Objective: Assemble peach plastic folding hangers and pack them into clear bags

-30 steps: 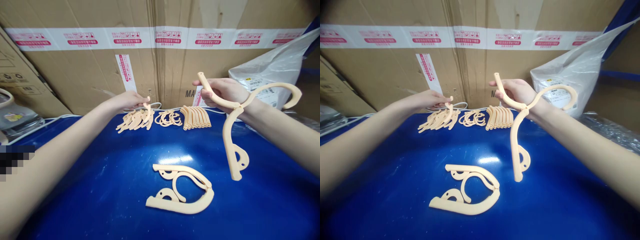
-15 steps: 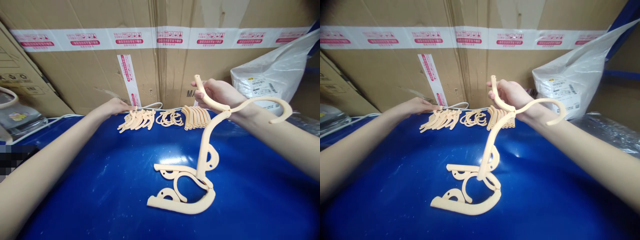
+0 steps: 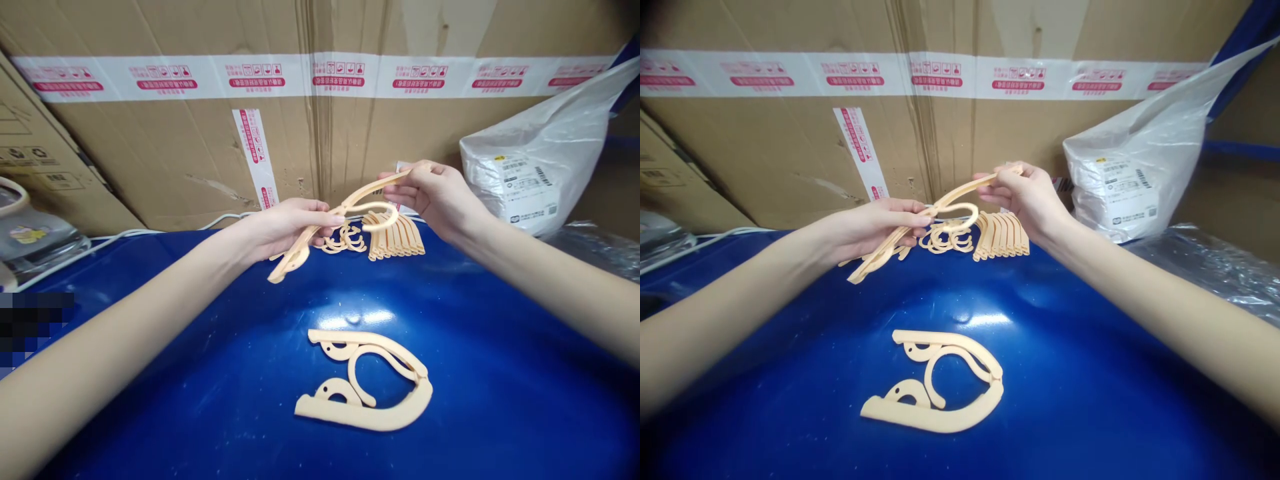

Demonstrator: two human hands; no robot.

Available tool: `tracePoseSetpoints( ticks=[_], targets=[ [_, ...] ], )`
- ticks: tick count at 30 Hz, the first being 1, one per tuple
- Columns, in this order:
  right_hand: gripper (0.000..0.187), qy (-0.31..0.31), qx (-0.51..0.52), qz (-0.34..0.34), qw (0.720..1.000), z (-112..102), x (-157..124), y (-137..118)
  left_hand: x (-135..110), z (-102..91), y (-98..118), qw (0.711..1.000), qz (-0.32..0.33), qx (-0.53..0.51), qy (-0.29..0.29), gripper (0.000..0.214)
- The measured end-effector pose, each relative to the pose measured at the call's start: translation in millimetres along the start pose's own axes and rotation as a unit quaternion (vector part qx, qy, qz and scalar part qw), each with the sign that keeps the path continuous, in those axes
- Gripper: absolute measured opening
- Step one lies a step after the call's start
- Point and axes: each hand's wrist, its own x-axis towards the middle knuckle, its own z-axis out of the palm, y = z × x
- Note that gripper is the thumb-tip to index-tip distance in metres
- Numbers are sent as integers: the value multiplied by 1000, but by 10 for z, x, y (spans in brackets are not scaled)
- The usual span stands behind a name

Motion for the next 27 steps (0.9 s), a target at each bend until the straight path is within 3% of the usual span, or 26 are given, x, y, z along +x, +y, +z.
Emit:
tracePoseSetpoints(
  ticks=[3,5,8,12,15,17,22,27],
  targets=[
    [23,-4,-50,-66,997,-31,-17,-24,-11,-7,20,997,-45,-56,8,8],
    [28,-28,-139,-116,983,-64,-29,-41,-24,30,41,994,-60,-82,29,3],
    [23,-87,-324,-158,929,-97,-45,-62,-24,125,41,988,-34,-130,74,5],
    [26,-154,-500,-190,831,-52,-101,-80,2,219,2,979,44,-170,107,7],
    [31,-131,-599,-230,756,1,-147,-97,-8,254,11,976,68,-191,78,11],
    [34,-107,-642,-234,722,9,-153,-110,-26,270,28,976,79,-195,54,9],
    [42,-135,-680,-229,683,-30,-116,-94,-35,276,7,983,3,-182,-2,13],
    [46,-131,-725,-223,638,-17,-130,-28,-56,220,14,988,-30,-147,-47,59]
  ],
)
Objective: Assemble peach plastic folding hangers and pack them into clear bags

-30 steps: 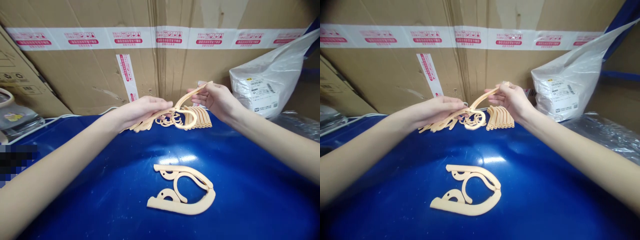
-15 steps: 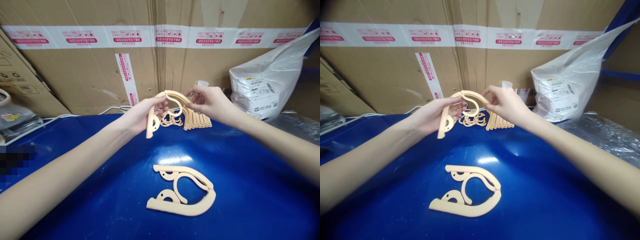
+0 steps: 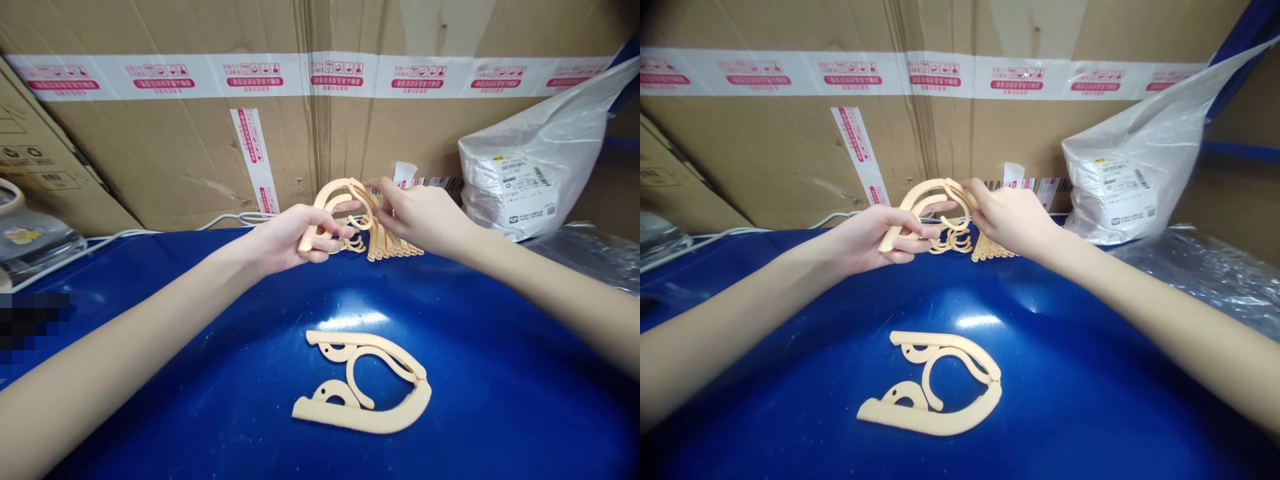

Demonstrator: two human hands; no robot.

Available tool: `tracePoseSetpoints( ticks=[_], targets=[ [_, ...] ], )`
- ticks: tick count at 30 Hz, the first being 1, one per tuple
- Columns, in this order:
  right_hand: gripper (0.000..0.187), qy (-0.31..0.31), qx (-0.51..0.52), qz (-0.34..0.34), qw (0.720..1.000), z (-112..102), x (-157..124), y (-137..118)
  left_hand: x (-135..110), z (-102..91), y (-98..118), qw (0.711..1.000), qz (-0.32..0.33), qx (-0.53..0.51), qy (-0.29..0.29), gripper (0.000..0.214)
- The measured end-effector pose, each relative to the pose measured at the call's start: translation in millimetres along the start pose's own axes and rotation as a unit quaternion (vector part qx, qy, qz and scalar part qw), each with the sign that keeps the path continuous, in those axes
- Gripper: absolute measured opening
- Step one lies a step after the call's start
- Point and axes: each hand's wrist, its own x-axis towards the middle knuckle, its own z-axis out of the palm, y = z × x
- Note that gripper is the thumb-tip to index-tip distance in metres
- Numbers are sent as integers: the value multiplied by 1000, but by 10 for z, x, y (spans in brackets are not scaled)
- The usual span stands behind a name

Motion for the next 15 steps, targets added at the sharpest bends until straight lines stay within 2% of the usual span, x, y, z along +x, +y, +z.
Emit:
tracePoseSetpoints(
  ticks=[3,8,11,15],
  targets=[
    [43,-4,9,-2,1000,12,-5,-10,-27,2,6,999,0,35,1,75],
    [29,19,18,14,1000,-26,-18,-65,11,87,-134,991,20,119,62,75],
    [29,16,30,11,999,-70,-31,-119,34,128,-179,997,43,60,34,76],
    [36,46,41,4,998,-84,-31,-104,17,115,-119,997,76,-4,-7,53]
  ],
)
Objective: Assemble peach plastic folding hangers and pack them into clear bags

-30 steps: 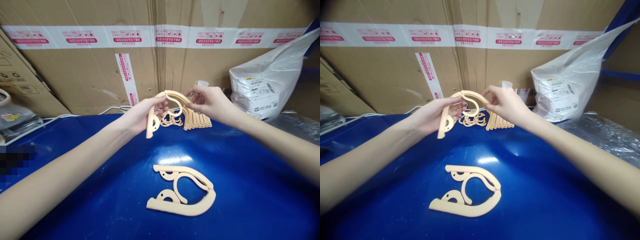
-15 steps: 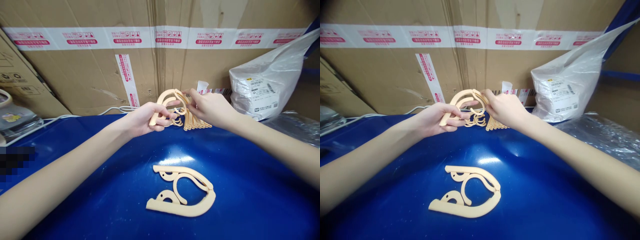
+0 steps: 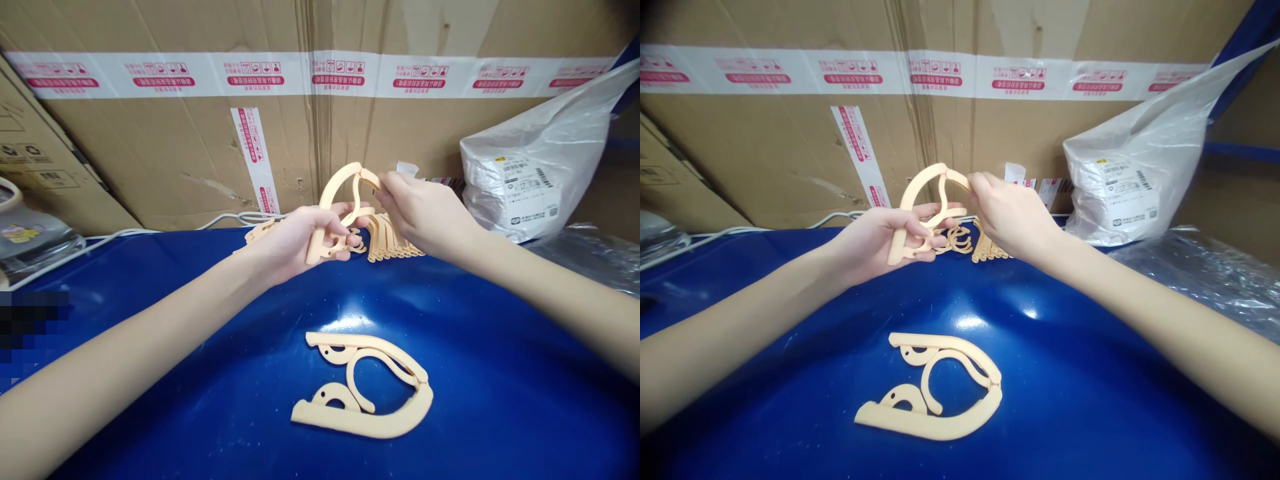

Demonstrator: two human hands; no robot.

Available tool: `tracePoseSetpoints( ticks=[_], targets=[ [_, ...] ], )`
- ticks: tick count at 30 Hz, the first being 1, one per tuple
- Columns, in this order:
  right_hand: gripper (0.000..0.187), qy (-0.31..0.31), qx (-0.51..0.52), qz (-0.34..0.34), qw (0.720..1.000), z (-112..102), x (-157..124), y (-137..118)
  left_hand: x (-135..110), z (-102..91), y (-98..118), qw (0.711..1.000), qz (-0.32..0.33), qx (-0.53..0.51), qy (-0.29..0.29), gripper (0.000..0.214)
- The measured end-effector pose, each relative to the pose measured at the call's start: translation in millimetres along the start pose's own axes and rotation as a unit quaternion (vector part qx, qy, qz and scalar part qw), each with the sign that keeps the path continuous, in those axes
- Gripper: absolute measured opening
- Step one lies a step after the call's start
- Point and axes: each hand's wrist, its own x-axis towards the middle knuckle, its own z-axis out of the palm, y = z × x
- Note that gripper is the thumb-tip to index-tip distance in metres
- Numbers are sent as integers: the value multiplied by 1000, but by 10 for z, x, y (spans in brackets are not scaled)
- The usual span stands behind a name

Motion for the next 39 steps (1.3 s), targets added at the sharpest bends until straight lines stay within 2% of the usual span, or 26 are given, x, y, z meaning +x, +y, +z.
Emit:
tracePoseSetpoints(
  ticks=[5,9,12,15,18,20,22,24,26,28,30,33,36,39],
  targets=[
    [40,8,6,-43,999,78,-15,72,-22,-30,60,999,-24,26,3,10],
    [29,-13,-27,-64,997,116,-34,45,-8,-4,16,997,-49,58,33,11],
    [31,-45,-39,-68,996,96,-24,6,31,22,-32,996,-24,71,50,11],
    [30,-67,56,-62,994,41,17,15,53,37,-65,982,-3,171,80,13],
    [32,-115,188,11,975,-5,91,144,30,37,-71,944,47,300,129,8],
    [34,-137,203,84,966,15,151,297,20,22,-60,934,45,328,137,7],
    [36,-141,169,126,967,105,203,466,59,-11,-42,945,10,303,119,9],
    [34,-142,122,153,970,254,238,607,172,-56,-32,962,-7,257,96,29],
    [33,-148,82,164,972,417,253,689,353,-98,-42,974,-24,209,85,47],
    [35,-155,53,163,973,548,258,707,567,-118,-75,978,-42,180,98,54],
    [37,-163,31,160,973,626,262,681,768,-109,-123,977,-66,163,116,53],
    [36,-175,15,153,973,663,269,616,973,-61,-196,977,-98,144,125,39],
    [37,-176,16,146,973,668,272,584,1049,-13,-243,978,-112,127,123,25],
    [40,-168,27,144,975,675,269,591,1051,9,-260,980,-114,114,117,22]
  ],
)
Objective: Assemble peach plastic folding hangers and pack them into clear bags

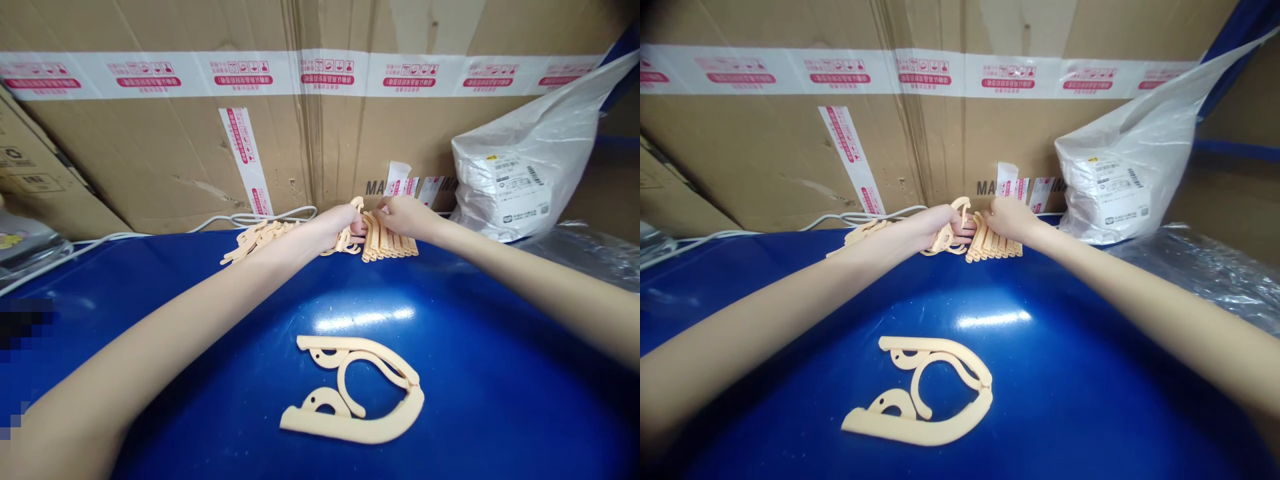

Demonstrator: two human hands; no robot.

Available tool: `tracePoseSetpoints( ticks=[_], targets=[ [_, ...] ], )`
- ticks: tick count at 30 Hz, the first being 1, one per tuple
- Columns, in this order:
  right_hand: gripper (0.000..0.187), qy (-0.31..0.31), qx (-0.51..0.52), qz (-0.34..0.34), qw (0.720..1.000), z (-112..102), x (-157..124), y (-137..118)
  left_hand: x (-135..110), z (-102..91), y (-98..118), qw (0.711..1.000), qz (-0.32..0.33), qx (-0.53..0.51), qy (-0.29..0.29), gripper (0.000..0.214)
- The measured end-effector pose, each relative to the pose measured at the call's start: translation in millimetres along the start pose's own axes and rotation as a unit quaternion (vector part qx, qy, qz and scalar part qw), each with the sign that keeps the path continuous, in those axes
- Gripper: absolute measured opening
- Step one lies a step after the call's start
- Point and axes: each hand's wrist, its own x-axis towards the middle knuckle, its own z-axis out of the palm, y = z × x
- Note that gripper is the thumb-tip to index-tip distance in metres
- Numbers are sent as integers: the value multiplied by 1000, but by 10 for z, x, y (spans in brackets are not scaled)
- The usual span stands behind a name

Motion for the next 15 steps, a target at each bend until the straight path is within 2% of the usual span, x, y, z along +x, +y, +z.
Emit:
tracePoseSetpoints(
  ticks=[7,15],
  targets=[
    [39,-9,13,-16,1000,0,1,9,12,-15,-39,1000,4,1,9,23],
    [39,-7,18,-21,1000,26,-8,44,-66,7,-61,995,52,54,64,30]
  ],
)
